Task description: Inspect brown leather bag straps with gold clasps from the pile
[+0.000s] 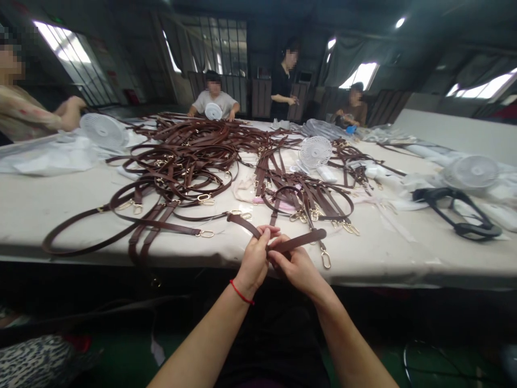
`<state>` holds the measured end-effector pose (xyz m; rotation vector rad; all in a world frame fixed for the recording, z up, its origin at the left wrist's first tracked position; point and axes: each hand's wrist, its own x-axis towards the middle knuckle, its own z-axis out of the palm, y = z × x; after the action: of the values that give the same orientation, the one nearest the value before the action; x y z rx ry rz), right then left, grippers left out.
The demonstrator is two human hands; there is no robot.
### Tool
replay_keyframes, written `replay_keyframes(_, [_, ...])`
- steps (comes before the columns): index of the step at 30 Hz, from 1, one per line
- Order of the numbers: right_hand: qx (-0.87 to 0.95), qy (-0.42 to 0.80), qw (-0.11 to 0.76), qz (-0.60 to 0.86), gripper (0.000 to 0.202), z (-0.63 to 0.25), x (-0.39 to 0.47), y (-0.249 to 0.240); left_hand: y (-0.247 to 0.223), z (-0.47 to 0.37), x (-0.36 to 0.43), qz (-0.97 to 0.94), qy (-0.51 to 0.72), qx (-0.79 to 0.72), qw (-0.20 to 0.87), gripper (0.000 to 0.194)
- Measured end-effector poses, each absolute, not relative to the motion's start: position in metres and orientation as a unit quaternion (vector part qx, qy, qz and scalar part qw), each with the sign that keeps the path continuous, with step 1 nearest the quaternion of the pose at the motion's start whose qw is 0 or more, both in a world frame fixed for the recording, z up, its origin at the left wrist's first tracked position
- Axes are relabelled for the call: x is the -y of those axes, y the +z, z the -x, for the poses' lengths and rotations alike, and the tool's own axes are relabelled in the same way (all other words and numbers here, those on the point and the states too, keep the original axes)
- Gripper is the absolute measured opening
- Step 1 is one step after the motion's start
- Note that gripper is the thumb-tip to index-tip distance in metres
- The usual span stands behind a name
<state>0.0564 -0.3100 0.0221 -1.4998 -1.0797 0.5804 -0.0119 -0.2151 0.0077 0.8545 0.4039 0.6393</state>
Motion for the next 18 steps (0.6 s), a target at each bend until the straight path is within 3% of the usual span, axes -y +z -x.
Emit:
replay_keyframes(4, [0.458, 0.28, 0.57, 0.622, 0.015, -0.072, 0.31, 0.031, 0.007, 0.016, 0.213, -0.344, 0.222, -0.151, 0.9, 0.033])
replay_keyframes(12, [0.373, 0.347, 0.635, 0.58, 0.027, -0.085, 0.318, 0.047, 0.007, 0.02, 0.216, -0.375, 0.102, -0.068, 0.919, 0.042])
replay_keyframes(18, [0.251, 0.221, 0.73, 0.596, 0.042, -0.083, 0.32, 0.036, -0.005, 0.025, 0.229, -0.362, 0.139, -0.092, 0.917, 0.032])
